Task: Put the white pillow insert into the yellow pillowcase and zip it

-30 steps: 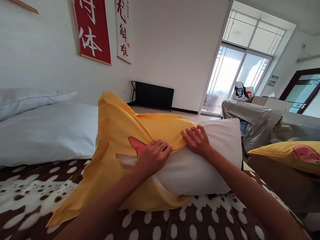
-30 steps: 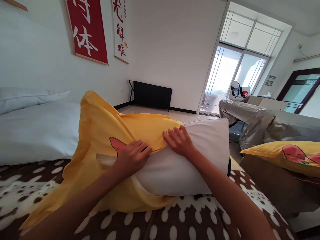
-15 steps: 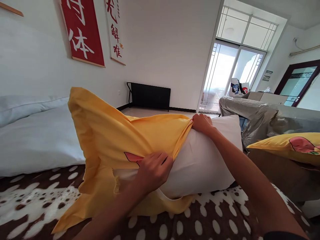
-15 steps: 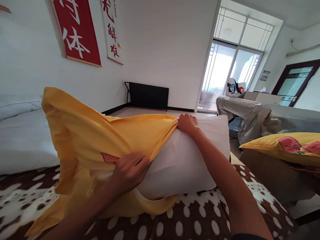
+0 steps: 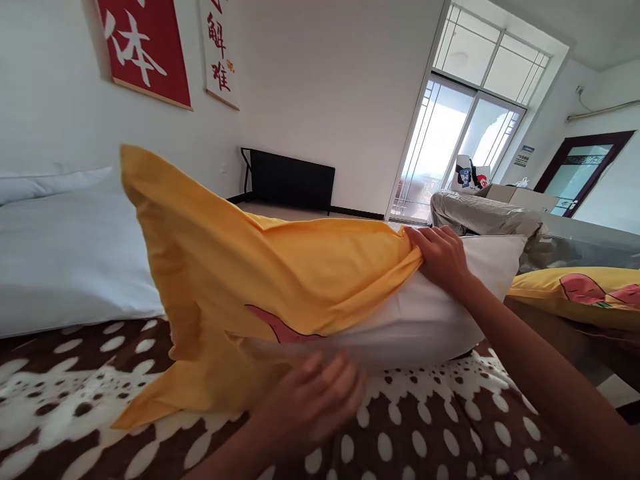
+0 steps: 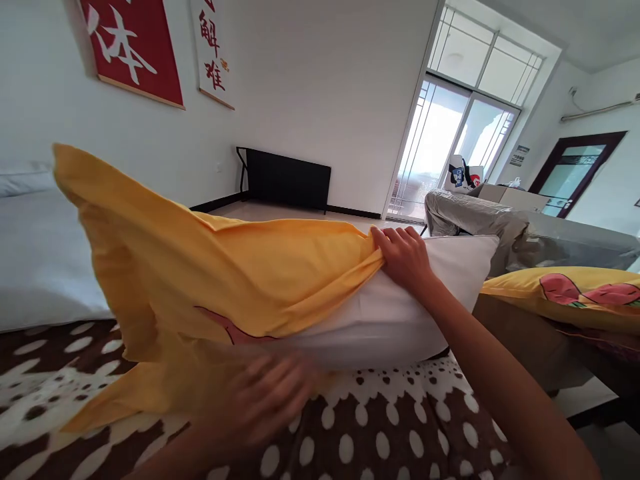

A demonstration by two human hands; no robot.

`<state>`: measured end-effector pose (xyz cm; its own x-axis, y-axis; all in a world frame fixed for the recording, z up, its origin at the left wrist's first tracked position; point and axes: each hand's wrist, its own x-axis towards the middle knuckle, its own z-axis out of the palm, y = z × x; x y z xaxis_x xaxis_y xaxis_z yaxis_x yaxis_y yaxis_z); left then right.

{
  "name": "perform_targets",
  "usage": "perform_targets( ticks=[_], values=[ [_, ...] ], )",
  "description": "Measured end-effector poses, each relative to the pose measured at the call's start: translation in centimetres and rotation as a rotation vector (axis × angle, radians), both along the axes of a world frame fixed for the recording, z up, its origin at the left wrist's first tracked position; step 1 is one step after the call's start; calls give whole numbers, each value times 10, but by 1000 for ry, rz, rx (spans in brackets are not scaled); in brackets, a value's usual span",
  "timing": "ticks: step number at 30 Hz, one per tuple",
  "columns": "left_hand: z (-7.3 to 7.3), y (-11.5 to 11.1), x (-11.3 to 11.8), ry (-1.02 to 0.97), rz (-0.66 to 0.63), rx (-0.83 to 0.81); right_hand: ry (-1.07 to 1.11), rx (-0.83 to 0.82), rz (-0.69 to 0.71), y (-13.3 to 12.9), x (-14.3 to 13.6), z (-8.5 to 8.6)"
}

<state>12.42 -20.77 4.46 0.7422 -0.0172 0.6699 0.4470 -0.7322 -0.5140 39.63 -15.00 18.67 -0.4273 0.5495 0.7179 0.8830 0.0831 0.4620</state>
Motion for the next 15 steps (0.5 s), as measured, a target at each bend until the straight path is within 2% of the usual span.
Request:
perform_targets(
  ticks=[1,3,6,11,15],
  values=[
    [-8,-5,3,70,-3,-25,-28,40,67,-6,5,-4],
    [-22,-10,9,173,79,-106,-84,54,176,-20,11,-8],
    [-41,-6,18,210,248,-216,-173,-85,234,-39,15,-9],
    [-69,-6,42,259,437,-371,-213,-237,89,-48,13,-15],
    [-74,-14,73,233,559,-580,-124,-264,5,-44,-5,-19]
  ],
)
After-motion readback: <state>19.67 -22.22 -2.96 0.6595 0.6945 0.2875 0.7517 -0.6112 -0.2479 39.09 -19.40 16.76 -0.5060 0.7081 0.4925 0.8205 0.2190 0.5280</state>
